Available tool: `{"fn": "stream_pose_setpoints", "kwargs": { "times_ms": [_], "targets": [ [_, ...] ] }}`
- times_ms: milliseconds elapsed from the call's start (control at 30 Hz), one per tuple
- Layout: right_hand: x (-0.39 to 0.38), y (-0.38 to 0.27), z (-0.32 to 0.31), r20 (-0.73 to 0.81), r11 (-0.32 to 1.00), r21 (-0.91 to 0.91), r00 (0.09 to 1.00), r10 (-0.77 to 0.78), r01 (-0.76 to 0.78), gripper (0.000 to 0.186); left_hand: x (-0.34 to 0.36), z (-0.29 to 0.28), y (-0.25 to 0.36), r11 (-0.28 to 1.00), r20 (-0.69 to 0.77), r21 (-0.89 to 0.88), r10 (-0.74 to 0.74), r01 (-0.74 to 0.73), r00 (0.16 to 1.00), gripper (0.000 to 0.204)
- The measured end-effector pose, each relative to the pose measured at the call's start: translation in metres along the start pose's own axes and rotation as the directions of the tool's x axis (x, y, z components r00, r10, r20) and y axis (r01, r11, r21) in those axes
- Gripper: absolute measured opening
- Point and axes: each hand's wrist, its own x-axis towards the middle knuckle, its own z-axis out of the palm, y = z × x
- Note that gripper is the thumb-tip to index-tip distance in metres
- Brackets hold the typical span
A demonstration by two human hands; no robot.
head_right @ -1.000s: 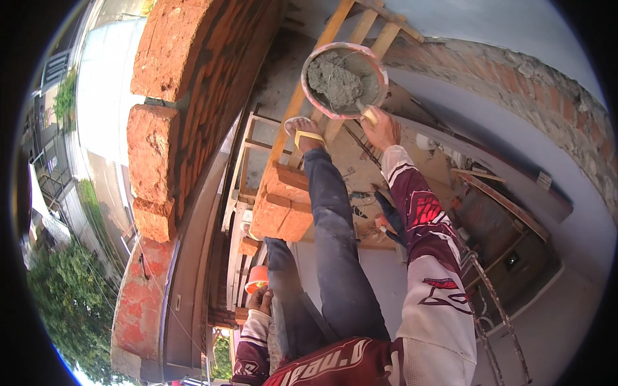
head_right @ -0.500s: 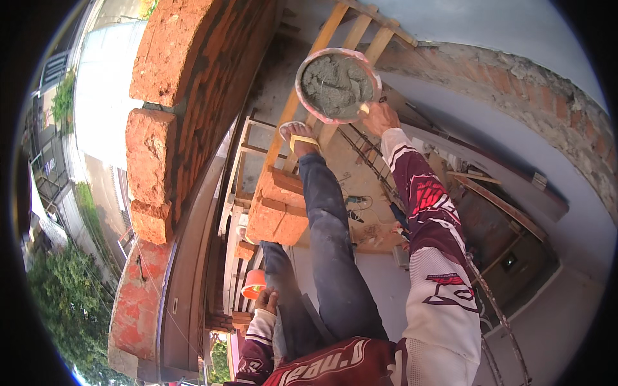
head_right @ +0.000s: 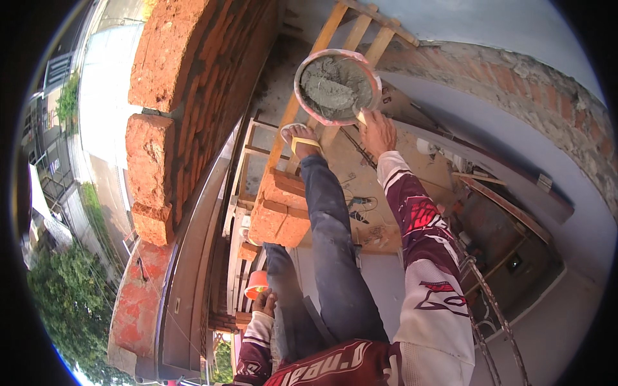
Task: The person lays red bricks on a partially built wall using a trowel to apply mortar. They repeatedly scoop mortar from a bucket, spread it along the wall, and place bricks in sequence.
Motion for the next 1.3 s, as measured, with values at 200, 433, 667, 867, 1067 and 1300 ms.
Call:
{"fn": "stream_pose_setpoints", "kwargs": {
  "times_ms": [200, 433, 667, 867, 1067, 1300],
  "targets": [
    [0.010, 0.012, -0.050, 0.073, 0.984, -0.138, 0.990, 0.120, -0.110, 0.033, -0.002, 0.013, -0.001, 0.997, 0.013, -0.064, 0.055, -0.054, 0.998, 0.033],
    [0.056, -0.028, -0.005, 0.444, 0.964, -0.031, 0.860, 0.251, -0.265, 0.037, 0.003, 0.021, -0.017, 0.987, 0.026, 0.070, 0.143, -0.144, 0.989, 0.031],
    [0.049, -0.006, 0.022, 0.491, 0.836, 0.406, 0.860, 0.140, -0.368, 0.033, -0.008, 0.019, 0.003, 0.994, 0.046, 0.069, 0.076, -0.079, 0.996, 0.033],
    [0.038, 0.013, 0.030, 0.435, 0.796, 0.497, 0.893, 0.117, -0.346, 0.031, -0.007, 0.017, 0.006, 0.996, 0.022, 0.043, 0.076, -0.077, 0.997, 0.034],
    [0.023, 0.029, 0.000, 0.432, 0.767, 0.505, 0.885, 0.171, -0.395, 0.028, 0.001, 0.011, -0.009, 0.992, 0.031, 0.095, 0.077, -0.080, 0.997, 0.033],
    [-0.008, 0.054, -0.064, 0.493, 0.690, 0.492, 0.824, 0.281, -0.530, 0.020, 0.026, 0.064, 0.073, 0.972, 0.043, -0.036, 0.233, -0.232, 0.971, 0.032]
  ]
}}
